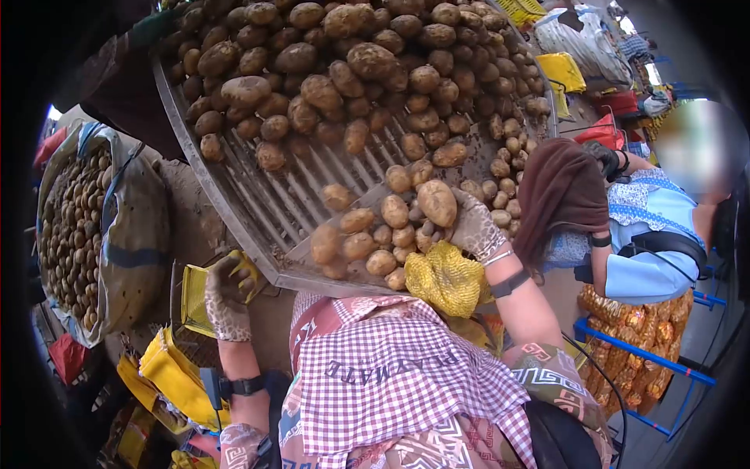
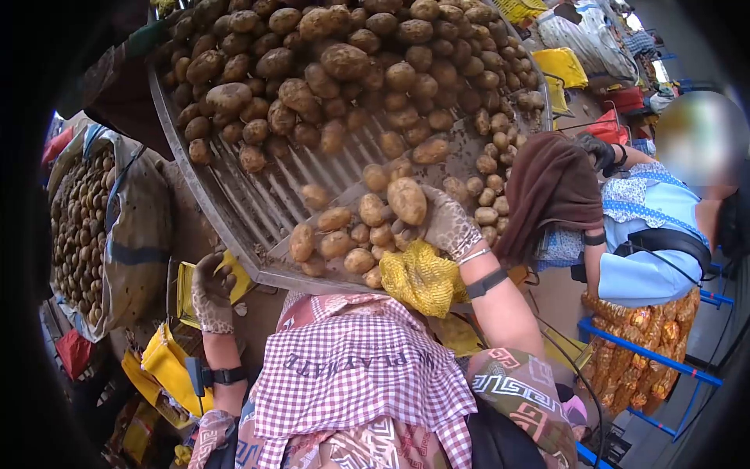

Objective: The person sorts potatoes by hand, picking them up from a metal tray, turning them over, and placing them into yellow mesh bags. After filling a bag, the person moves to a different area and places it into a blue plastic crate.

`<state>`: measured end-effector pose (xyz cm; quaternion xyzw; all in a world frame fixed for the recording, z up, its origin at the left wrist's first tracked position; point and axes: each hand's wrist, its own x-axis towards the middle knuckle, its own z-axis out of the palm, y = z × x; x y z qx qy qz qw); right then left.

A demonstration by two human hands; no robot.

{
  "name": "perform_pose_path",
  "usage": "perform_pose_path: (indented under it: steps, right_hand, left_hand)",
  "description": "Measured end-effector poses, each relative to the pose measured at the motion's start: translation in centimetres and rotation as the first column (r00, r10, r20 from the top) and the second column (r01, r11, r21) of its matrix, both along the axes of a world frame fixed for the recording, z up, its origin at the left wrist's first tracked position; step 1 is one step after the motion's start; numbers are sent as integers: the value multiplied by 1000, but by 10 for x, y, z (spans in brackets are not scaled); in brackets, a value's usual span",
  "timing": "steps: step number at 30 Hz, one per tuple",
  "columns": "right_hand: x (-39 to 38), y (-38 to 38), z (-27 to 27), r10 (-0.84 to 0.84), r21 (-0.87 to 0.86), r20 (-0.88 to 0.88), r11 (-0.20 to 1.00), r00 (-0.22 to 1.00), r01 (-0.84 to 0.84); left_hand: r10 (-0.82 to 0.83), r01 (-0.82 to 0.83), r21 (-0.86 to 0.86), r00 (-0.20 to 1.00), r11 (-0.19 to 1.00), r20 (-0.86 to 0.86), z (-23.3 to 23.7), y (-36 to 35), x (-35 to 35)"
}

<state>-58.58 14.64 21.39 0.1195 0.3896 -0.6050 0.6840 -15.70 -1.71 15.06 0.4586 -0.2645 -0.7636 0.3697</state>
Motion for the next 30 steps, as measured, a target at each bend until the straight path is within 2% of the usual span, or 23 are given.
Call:
perform_pose_path:
  steps: [2, 3, 4, 6, 7, 9, 10, 11, 12, 14, 16, 17, 18, 20, 22, 24, 26, 28, 29, 30]
  right_hand:
    - [15, -3, -3, 188, -245, -84, 948, 979, -203]
    - [43, -8, 1, 178, -76, -472, 968, 863, -241]
    - [59, -4, -17, 196, -33, -836, 915, 513, -403]
    - [84, -7, 33, 206, 93, -974, 744, 95, -662]
    - [77, -4, 30, 199, 91, -976, 752, 93, -653]
    - [56, 6, 12, 287, 398, -912, 791, -294, -464]
    - [44, 9, 3, 263, 375, -897, 878, -354, -298]
    - [28, 14, -3, 328, 452, -842, 862, -429, -227]
    - [11, 20, -8, 393, 523, -776, 839, -493, -154]
    - [-22, 23, -18, 375, 413, -730, 908, -571, 68]
    - [-55, 20, -31, 367, 330, -737, 928, -568, 171]
    - [-65, 14, -37, 361, 295, -665, 931, -654, 214]
    - [-73, 4, -38, 351, 282, -669, 935, -655, 214]
    - [-83, -22, -37, 136, 178, -709, 984, -692, 11]
    - [-84, -50, -33, 67, 130, -703, 991, -708, -35]
    - [-86, -80, -34, 106, 157, -805, 987, -584, -37]
    - [-85, -106, -34, -55, -5, -693, 997, -719, -71]
    - [-90, -128, -19, -34, -61, -562, 998, -827, 1]
    - [-94, -137, -18, -46, -70, -563, 998, -825, -7]
    - [-96, -143, -16, 36, 44, -604, 999, -796, 12]
  left_hand:
    - [-171, 194, 80, 958, 978, -229, 38, 23, -72]
    - [-236, 286, 129, 922, 949, -307, 59, 34, -107]
    - [-295, 382, 173, 874, 908, -385, 72, 45, -134]
    - [-284, 461, 331, 839, 823, -464, 67, 62, -164]
    - [-230, 399, 438, 892, 806, -388, 54, 63, -169]
    - [-236, 454, 464, 859, 761, -455, 31, 60, -164]
    - [-228, 502, 492, 827, 712, -514, 33, 61, -166]
    - [-156, 443, 551, 858, 707, -490, 38, 66, -163]
    - [-165, 449, 547, 856, 706, -490, 38, 68, -166]
    - [-184, 370, 601, 919, 708, -349, 34, 70, -168]
    - [-198, 365, 588, 923, 722, -330, 29, 72, -171]
    - [-206, 364, 570, 923, 737, -324, 31, 73, -175]
    - [-214, 363, 550, 924, 753, -317, 32, 74, -179]
    - [-232, 413, 552, 900, 724, -369, 31, 75, -185]
    - [-237, 458, 544, 873, 704, -427, 37, 76, -192]
    - [-232, 440, 566, 886, 698, -402, 43, 79, -201]
    - [-209, 412, 600, 901, 686, -380, 39, 81, -204]
    - [-226, 396, 616, 914, 682, -338, 55, 80, -209]
    - [-240, 399, 605, 913, 689, -329, 55, 77, -209]
    - [-255, 403, 598, 913, 693, -319, 53, 77, -207]
